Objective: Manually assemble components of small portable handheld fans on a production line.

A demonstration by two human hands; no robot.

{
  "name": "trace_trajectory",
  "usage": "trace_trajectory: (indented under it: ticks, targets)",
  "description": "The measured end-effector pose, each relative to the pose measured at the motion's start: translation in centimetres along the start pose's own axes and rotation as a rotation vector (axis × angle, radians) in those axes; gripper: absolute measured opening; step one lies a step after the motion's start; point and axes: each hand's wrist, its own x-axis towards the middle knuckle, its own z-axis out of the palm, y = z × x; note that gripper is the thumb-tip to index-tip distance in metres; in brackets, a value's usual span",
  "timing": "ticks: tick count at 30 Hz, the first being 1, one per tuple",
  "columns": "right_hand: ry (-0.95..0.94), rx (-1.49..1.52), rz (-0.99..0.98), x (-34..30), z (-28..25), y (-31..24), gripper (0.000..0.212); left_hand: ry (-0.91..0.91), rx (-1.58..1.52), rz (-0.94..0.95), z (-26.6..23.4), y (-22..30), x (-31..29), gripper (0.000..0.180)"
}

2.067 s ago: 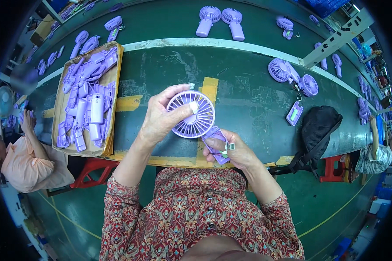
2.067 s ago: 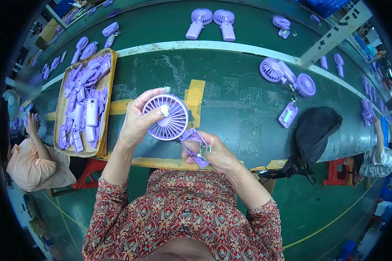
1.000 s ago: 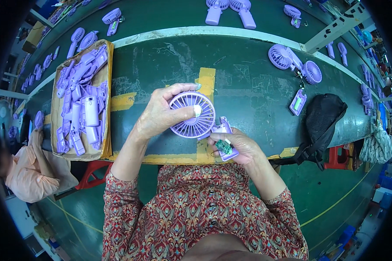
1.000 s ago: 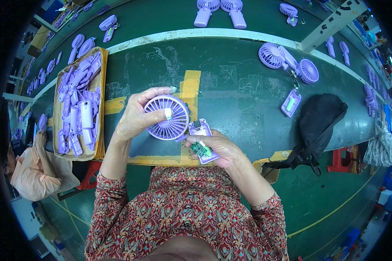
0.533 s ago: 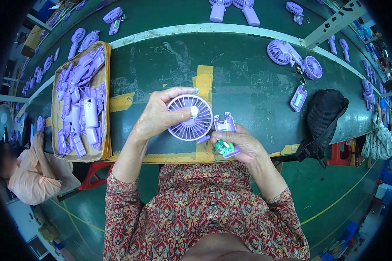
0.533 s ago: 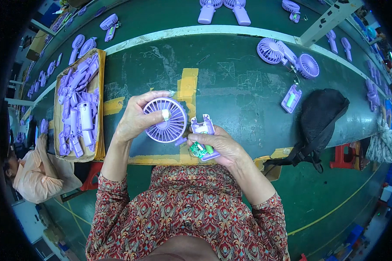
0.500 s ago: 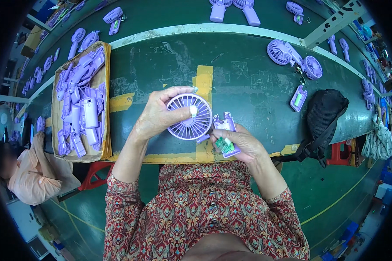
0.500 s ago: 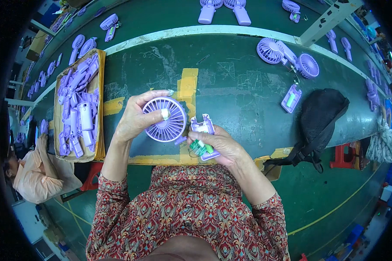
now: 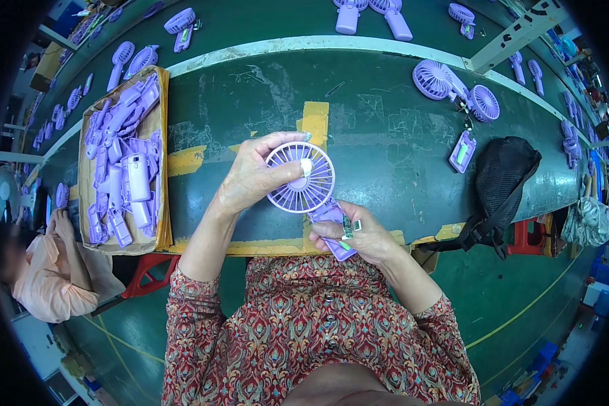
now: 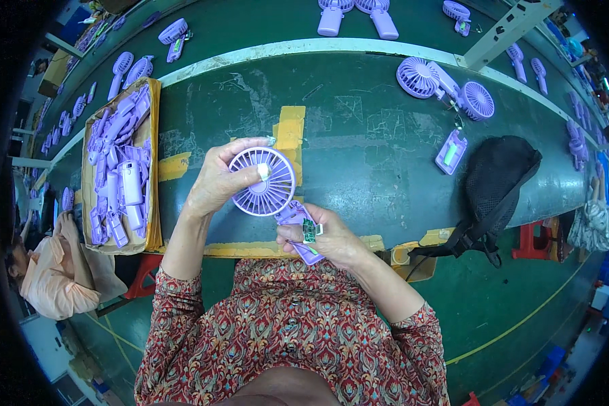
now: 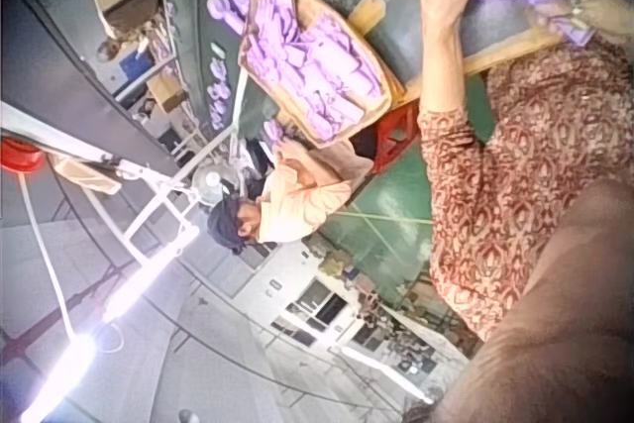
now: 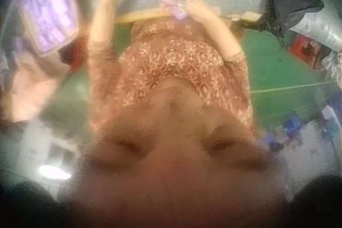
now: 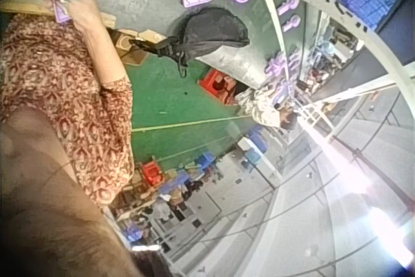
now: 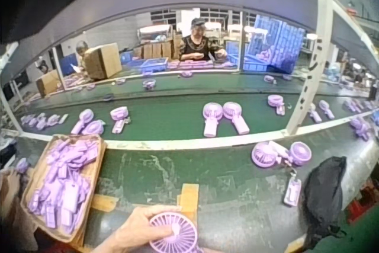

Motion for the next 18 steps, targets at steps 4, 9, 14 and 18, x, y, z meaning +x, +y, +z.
trace_trajectory:
  ticks: [4, 9, 14, 18]
  targets:
    - [0.013, -0.021, -0.046, -0.2, 0.2, 0.3, 0.033, -0.002, -0.05, -0.057, -0.1, 0.0, 0.0, 0.043]
    - [0.025, -0.168, -0.1, -0.7, 0.7, -0.6, 0.041, -0.037, -0.089, -0.075, -0.1, 0.0, 0.2, 0.042]
    - [0.051, -0.212, -0.204, -0.6, 0.9, -0.1, 0.044, -0.08, -0.07, -0.015, -0.1, -0.1, 0.6, 0.045]
    - [0.219, -0.115, -0.171, 1.3, 0.0, 0.4, 0.039, 0.327, 0.831, 0.656, 0.4, -1.1, 1.3, 0.042]
